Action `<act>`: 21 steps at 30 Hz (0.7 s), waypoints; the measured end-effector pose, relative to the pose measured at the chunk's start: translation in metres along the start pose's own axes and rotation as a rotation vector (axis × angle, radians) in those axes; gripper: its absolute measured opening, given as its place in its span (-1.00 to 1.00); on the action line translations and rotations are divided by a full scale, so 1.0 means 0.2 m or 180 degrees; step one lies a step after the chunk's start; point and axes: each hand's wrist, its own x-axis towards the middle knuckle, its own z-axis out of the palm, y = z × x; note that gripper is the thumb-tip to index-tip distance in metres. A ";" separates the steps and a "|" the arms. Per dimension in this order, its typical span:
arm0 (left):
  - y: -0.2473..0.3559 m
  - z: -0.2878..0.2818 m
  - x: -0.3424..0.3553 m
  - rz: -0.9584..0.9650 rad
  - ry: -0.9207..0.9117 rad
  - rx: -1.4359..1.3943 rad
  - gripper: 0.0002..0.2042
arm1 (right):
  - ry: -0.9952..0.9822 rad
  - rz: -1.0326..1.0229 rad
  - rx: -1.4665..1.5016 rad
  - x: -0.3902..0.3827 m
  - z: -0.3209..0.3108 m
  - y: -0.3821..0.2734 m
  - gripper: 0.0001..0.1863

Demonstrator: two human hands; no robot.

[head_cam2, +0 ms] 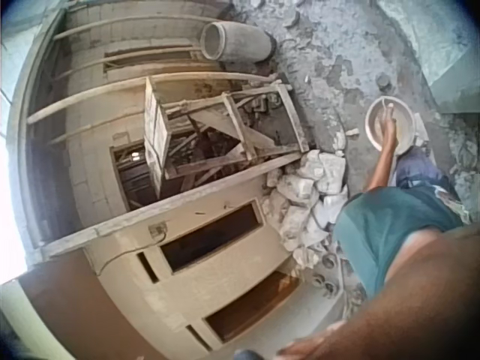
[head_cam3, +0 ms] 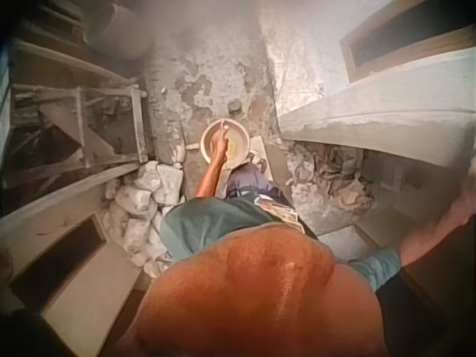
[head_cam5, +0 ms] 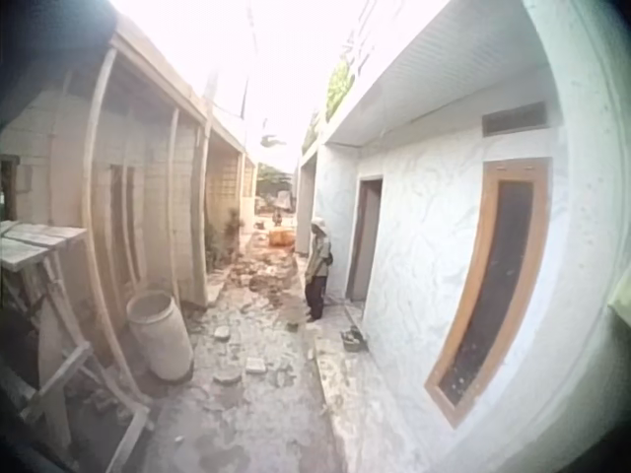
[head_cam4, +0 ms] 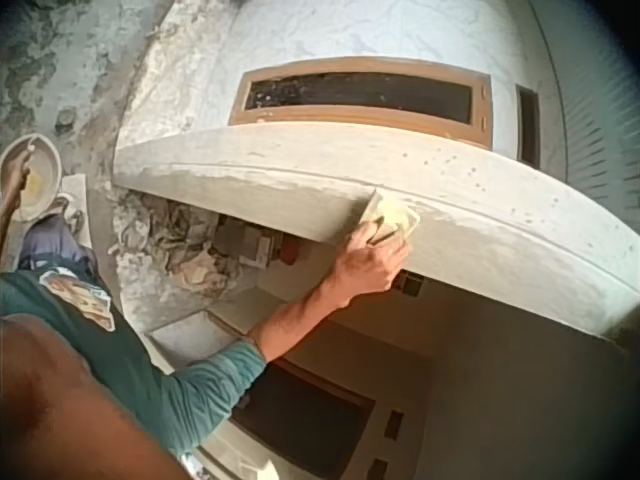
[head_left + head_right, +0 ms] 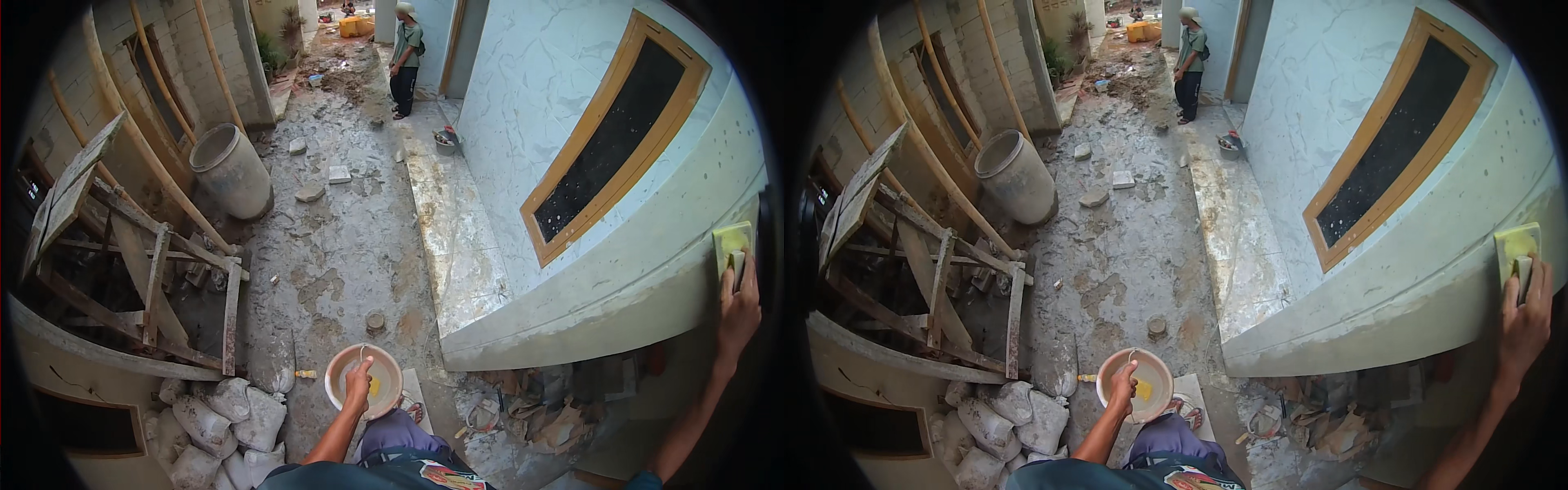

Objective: The person finishes a corner of a concrete wall using a hand float dipped in a bowl of liquid, rubbing the surface to smooth it.

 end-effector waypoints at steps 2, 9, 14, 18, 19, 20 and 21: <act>0.01 0.00 0.00 0.0006 -0.0021 0.0009 -0.63 | -0.0121 -0.0531 0.0041 -0.14 0.09 -0.23 -0.59; -0.01 -0.02 -0.04 -0.0076 -0.0220 -0.0253 -0.64 | -0.1879 -0.1128 0.1164 -1.18 0.62 -0.75 -0.74; 0.01 0.01 -0.07 -0.0034 -0.0310 -0.0216 -0.65 | -0.2144 -0.0996 0.1603 -1.24 0.50 -0.79 -0.72; 0.02 0.05 -0.08 -0.0048 -0.0355 -0.0100 -0.60 | -0.0970 -0.0703 0.1730 -0.79 0.14 -0.65 -0.68; 0.03 0.06 -0.08 -0.0011 -0.0349 -0.0083 -0.60 | -0.0774 -0.0645 0.1655 -0.69 0.07 -0.59 -0.65; 0.01 0.06 -0.05 -0.0018 -0.0373 -0.0091 -0.61 | -0.0590 -0.0590 0.1683 -0.61 0.01 -0.53 -0.65; 0.00 0.07 -0.04 0.0002 -0.0386 -0.0100 -0.61 | -0.0412 -0.0503 0.1655 -0.54 -0.07 -0.48 -0.66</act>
